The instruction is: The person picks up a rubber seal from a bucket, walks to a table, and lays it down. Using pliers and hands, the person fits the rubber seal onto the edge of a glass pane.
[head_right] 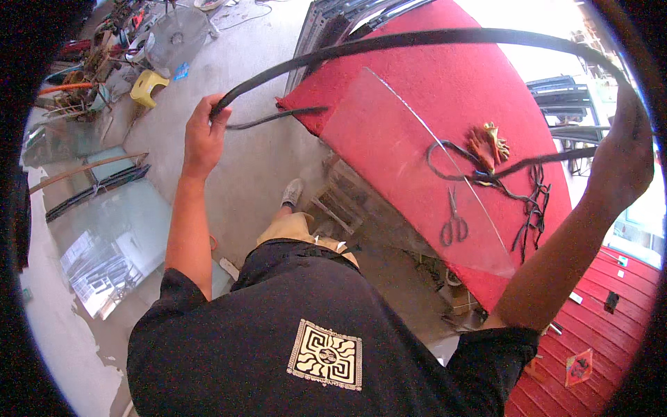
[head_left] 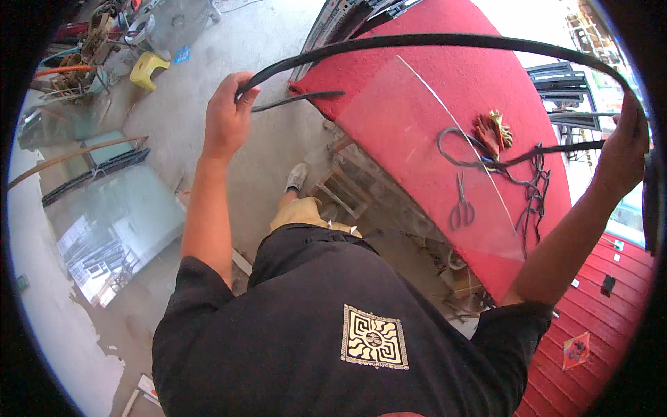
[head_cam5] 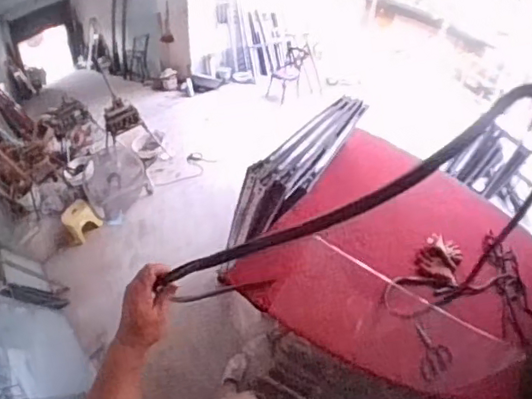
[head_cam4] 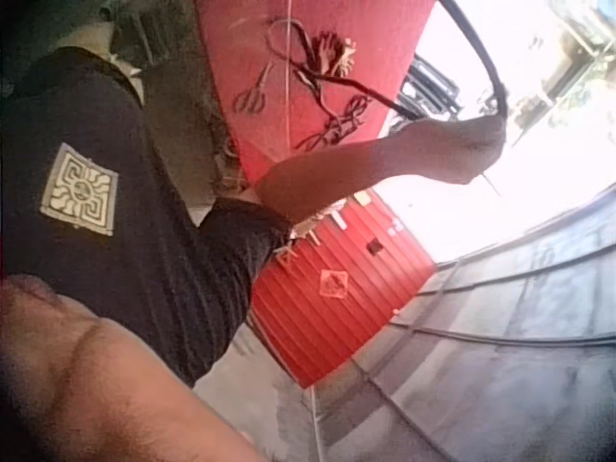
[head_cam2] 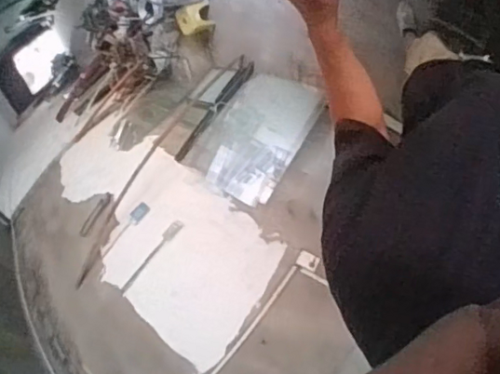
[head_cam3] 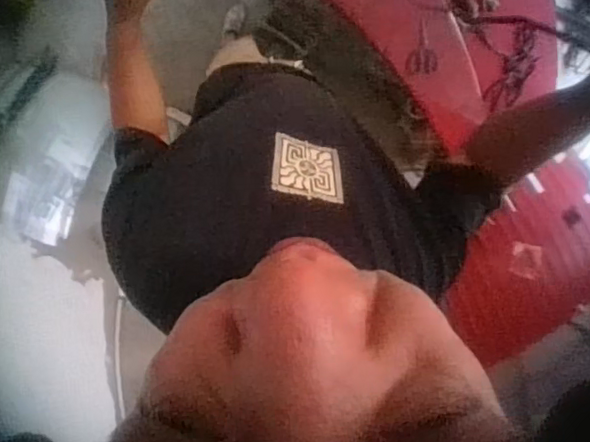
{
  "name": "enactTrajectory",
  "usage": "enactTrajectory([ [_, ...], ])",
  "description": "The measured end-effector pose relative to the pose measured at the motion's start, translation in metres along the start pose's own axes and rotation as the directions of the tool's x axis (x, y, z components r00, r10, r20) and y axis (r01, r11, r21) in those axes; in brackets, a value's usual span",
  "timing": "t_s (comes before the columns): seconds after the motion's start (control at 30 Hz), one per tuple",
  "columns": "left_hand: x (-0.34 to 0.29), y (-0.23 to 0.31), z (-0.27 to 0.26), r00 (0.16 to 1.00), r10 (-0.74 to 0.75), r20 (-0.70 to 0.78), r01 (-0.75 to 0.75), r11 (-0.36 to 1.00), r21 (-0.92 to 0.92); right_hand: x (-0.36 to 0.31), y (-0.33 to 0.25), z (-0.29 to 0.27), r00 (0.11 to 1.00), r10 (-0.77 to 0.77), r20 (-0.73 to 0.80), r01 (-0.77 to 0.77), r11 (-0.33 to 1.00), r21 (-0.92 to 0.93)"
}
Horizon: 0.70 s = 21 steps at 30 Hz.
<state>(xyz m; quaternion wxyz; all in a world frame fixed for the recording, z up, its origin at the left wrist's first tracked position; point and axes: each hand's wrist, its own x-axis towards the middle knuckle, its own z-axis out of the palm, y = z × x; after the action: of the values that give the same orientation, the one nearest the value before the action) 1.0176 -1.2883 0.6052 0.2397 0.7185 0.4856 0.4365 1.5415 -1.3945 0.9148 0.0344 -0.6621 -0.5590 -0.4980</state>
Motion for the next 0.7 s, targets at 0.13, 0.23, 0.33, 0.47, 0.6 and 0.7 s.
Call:
enactTrajectory([
  [0.13,-0.035,-0.065,-0.002,0.979,-0.202,-0.006,0.202,0.979,0.007,0.026,-0.026,0.009,0.996,0.087,0.015,-0.086,0.918,0.388],
  [0.23,-0.072,-0.101,-0.003,0.938,-0.343,0.054,0.332,0.931,0.150,0.032,-0.052,0.018,0.997,-0.050,0.052,0.022,0.899,0.437],
  [0.33,-0.115,-0.129,0.002,0.860,-0.495,0.125,0.451,0.851,0.269,0.045,-0.121,0.016,0.969,0.001,0.247,-0.179,0.691,0.701],
  [0.47,-0.143,-0.130,0.010,0.723,-0.659,0.208,0.600,0.748,0.282,0.049,-0.176,0.022,0.901,-0.193,0.387,-0.226,0.552,0.802],
  [0.6,-0.158,-0.148,0.027,0.708,-0.673,0.216,0.612,0.737,0.288,0.042,-0.205,-0.004,0.843,-0.263,0.470,-0.251,0.580,0.775],
  [0.7,-0.186,-0.182,0.032,0.626,-0.735,0.262,0.688,0.678,0.259,0.031,-0.229,-0.001,0.823,-0.327,0.465,-0.298,0.448,0.843],
])
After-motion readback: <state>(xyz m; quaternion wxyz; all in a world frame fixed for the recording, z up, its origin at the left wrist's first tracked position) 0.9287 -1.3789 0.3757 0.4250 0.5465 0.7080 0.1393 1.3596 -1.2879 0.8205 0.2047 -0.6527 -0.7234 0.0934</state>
